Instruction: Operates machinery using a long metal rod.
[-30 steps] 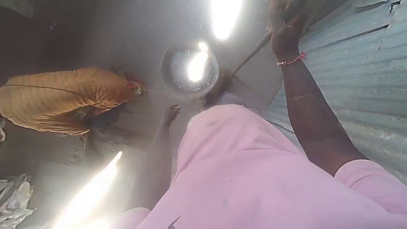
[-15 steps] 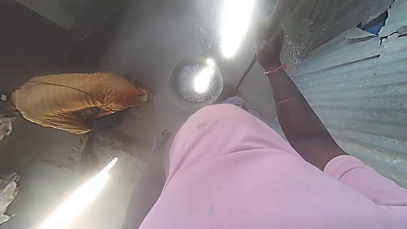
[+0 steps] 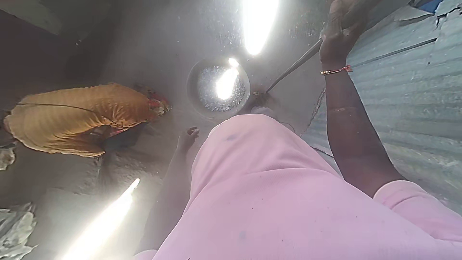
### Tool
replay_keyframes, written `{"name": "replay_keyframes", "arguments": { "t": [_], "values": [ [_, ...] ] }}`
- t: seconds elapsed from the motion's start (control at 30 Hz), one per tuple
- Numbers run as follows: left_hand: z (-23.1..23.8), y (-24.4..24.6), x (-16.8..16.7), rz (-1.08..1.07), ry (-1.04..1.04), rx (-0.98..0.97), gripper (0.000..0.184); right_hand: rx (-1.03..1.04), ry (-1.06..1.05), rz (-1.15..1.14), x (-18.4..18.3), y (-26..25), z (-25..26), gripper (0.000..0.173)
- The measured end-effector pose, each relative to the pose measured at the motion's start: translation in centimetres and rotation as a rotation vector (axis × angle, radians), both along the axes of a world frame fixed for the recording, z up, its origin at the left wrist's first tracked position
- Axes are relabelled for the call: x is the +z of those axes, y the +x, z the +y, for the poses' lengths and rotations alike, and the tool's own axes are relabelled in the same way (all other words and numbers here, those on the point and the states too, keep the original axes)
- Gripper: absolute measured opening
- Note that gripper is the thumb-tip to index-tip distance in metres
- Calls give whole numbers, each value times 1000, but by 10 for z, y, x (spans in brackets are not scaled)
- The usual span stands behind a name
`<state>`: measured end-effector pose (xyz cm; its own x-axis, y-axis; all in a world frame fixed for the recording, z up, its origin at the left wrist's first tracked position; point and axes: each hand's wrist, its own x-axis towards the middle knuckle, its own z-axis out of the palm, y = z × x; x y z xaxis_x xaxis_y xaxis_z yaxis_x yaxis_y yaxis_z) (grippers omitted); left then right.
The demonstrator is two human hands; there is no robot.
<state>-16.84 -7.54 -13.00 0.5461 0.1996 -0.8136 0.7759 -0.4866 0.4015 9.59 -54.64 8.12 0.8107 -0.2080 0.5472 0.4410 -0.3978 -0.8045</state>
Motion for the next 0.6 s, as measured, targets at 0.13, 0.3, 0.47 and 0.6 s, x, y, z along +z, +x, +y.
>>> {"name": "replay_keyframes", "arguments": {
  "t": [0.13,0.3,0.47,0.6],
  "values": [
    [16,6,-4,-34,-41,12,43,-122,73,-19,-6,-6,-23,7],
    [26,-6,1,32,24,48,42,-150,160,-9,0,-26,-41,11],
    [15,-23,4,173,7,54,40,-126,171,-18,-1,-51,-46,15],
    [1,-23,7,122,-12,88,41,-116,184,-19,-1,-59,-36,15]
  ]
}}
